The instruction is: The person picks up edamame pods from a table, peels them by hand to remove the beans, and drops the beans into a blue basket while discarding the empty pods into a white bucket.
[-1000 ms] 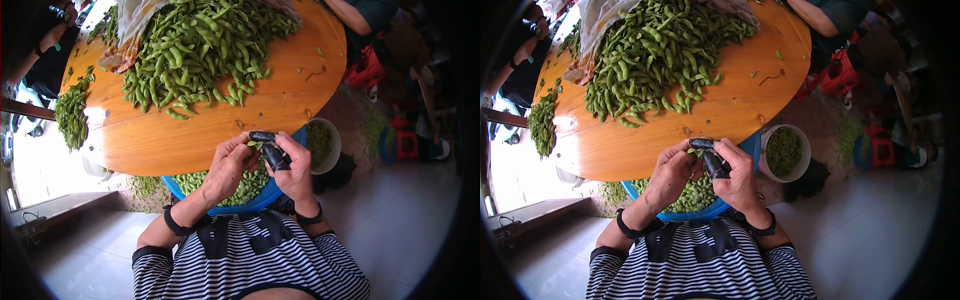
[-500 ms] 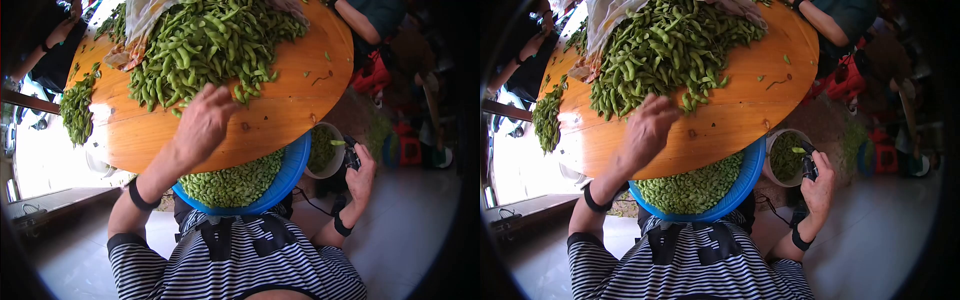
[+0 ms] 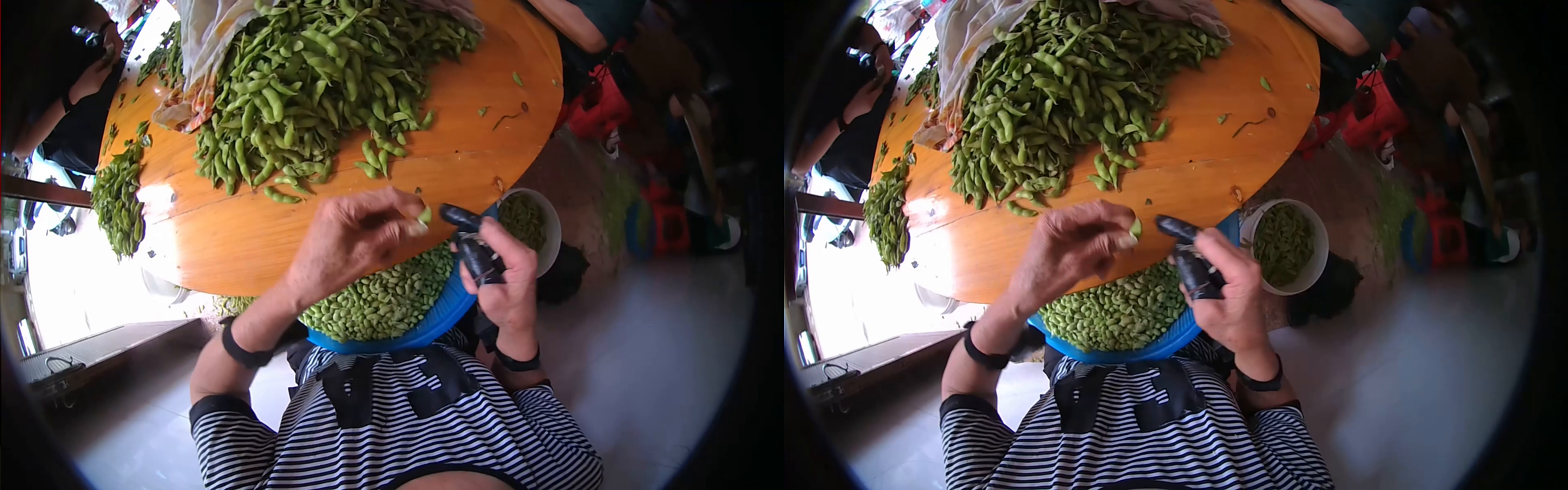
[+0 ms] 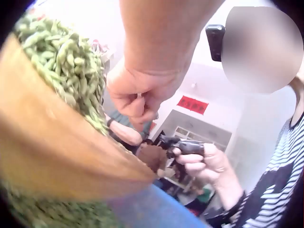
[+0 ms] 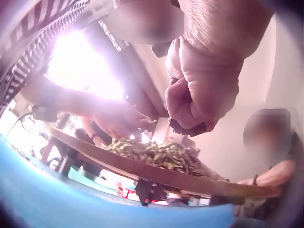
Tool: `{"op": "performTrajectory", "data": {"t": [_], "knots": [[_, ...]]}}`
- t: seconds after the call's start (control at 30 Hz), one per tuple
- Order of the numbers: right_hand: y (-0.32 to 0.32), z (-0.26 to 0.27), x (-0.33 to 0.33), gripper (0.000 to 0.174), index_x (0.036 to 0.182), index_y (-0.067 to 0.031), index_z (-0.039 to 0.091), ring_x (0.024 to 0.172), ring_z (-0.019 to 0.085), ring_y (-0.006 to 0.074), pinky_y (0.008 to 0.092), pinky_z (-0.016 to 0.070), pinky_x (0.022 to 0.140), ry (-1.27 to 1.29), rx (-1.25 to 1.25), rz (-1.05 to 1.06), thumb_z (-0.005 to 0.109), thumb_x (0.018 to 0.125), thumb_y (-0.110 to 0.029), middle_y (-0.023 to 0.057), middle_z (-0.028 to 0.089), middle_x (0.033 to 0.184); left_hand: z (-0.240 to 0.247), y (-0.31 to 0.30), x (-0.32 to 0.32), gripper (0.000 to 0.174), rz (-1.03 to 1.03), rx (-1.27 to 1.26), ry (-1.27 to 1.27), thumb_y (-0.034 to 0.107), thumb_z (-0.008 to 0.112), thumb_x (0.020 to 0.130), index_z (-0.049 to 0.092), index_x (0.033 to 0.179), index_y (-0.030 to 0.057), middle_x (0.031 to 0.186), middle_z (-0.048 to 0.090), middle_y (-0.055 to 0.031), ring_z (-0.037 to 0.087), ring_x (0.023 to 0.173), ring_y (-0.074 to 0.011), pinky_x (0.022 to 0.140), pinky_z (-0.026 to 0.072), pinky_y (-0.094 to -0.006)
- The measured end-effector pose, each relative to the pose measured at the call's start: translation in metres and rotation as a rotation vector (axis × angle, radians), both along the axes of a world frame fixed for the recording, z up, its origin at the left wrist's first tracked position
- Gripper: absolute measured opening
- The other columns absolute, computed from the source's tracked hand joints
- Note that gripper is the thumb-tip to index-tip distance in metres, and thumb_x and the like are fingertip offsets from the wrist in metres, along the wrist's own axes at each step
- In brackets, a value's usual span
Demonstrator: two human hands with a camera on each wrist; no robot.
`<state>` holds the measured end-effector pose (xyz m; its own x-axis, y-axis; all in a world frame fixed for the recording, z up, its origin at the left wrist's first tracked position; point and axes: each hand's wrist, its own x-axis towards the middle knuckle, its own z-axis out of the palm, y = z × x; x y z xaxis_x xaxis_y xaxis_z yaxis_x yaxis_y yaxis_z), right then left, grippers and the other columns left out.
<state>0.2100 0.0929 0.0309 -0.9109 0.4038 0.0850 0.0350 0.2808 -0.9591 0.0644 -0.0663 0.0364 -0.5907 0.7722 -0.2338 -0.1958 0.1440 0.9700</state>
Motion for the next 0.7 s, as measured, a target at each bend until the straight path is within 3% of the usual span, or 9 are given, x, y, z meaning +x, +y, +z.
{"op": "performTrajectory", "data": {"t": [0.03,0.07,0.27,0.37,0.43,0.47,0.57,0.63,0.7], "knots": [[-0.005,0.000,-0.002,0.022,0.097,0.0055,0.060,0.064,0.055,0.0097,0.0236,0.0431,0.055,-0.046,-0.089,0.006,0.052,0.076,0.007,0.0038,0.055,0.079,-0.001,0.000,0.007,0.013,-0.035,0.068,-0.207,0.013,0.067,0.092,0.066,0.096,0.0008,0.074,0.059,0.0026,0.048,0.059,-0.0032,0.051,0.0394,-0.0198],[-0.009,-0.001,-0.002,0.021,0.097,0.0055,0.060,0.063,0.055,0.0089,0.0232,0.0426,0.054,-0.092,-0.178,0.014,0.053,0.078,0.007,0.0035,0.054,0.079,-0.007,0.003,0.015,0.011,0.002,0.161,-0.284,0.012,0.067,0.091,0.066,0.095,0.0012,0.070,0.058,0.0019,0.047,0.057,-0.0035,0.051,0.0377,-0.0188],[-0.008,-0.007,-0.002,0.021,0.101,0.0075,0.058,0.059,0.053,0.0066,0.0211,0.0415,0.051,-0.081,-0.277,0.078,0.052,0.081,0.007,0.0029,0.053,0.081,-0.031,-0.001,0.033,0.010,0.065,0.158,-0.316,0.009,0.066,0.092,0.065,0.093,-0.0007,0.072,0.059,0.0007,0.051,0.058,-0.0052,0.050,0.0386,-0.0204],[-0.008,-0.010,-0.002,0.020,0.101,0.0080,0.057,0.058,0.052,0.0059,0.0206,0.0410,0.049,-0.068,-0.369,0.109,0.051,0.083,0.007,0.0029,0.053,0.082,-0.037,0.001,0.044,0.010,0.178,0.177,-0.121,0.009,0.067,0.091,0.065,0.092,-0.0010,0.072,0.059,0.0006,0.051,0.058,-0.0049,0.050,0.0391,-0.0210],[-0.008,-0.011,-0.002,0.019,0.101,0.0082,0.057,0.058,0.052,0.0054,0.0205,0.0406,0.048,-0.049,-0.403,0.115,0.051,0.083,0.008,0.0029,0.053,0.082,-0.039,0.002,0.047,0.011,0.242,0.145,0.214,0.008,0.068,0.091,0.065,0.091,-0.0014,0.072,0.059,0.0001,0.051,0.059,-0.0048,0.051,0.0398,-0.0210],[-0.007,-0.011,-0.002,0.018,0.101,0.0086,0.057,0.058,0.052,0.0053,0.0204,0.0404,0.048,-0.050,-0.340,0.113,0.050,0.084,0.007,0.0027,0.053,0.082,-0.039,0.001,0.048,0.011,0.241,0.145,0.214,0.008,0.068,0.091,0.065,0.091,-0.0014,0.072,0.059,0.0001,0.051,0.059,-0.0048,0.051,0.0398,-0.0210],[-0.005,-0.011,-0.003,0.016,0.099,0.0093,0.057,0.058,0.051,0.0052,0.0203,0.0398,0.047,-0.048,-0.299,0.110,0.050,0.084,0.007,0.0025,0.052,0.080,-0.036,0.000,0.048,0.010,0.215,0.144,0.092,0.008,0.068,0.090,0.064,0.090,-0.0009,0.071,0.059,-0.0002,0.050,0.058,-0.0046,0.051,0.0394,-0.0210],[-0.005,-0.010,-0.003,0.015,0.098,0.0096,0.057,0.058,0.051,0.0051,0.0202,0.0395,0.047,-0.046,-0.322,0.113,0.050,0.084,0.007,0.0024,0.052,0.080,-0.031,-0.003,0.045,0.008,0.167,0.177,-0.380,0.006,0.068,0.090,0.065,0.091,-0.0005,0.072,0.060,0.0000,0.049,0.058,-0.0037,0.051,0.0392,-0.0205],[-0.006,-0.008,-0.003,0.014,0.096,0.0097,0.057,0.058,0.051,0.0052,0.0203,0.0392,0.047,-0.053,-0.369,0.103,0.051,0.084,0.006,0.0024,0.051,0.079,-0.037,0.000,0.050,0.007,0.202,0.204,-0.312,0.006,0.068,0.090,0.064,0.090,-0.0003,0.072,0.059,0.0001,0.049,0.057,-0.0038,0.050,0.0390,-0.0203]]}}
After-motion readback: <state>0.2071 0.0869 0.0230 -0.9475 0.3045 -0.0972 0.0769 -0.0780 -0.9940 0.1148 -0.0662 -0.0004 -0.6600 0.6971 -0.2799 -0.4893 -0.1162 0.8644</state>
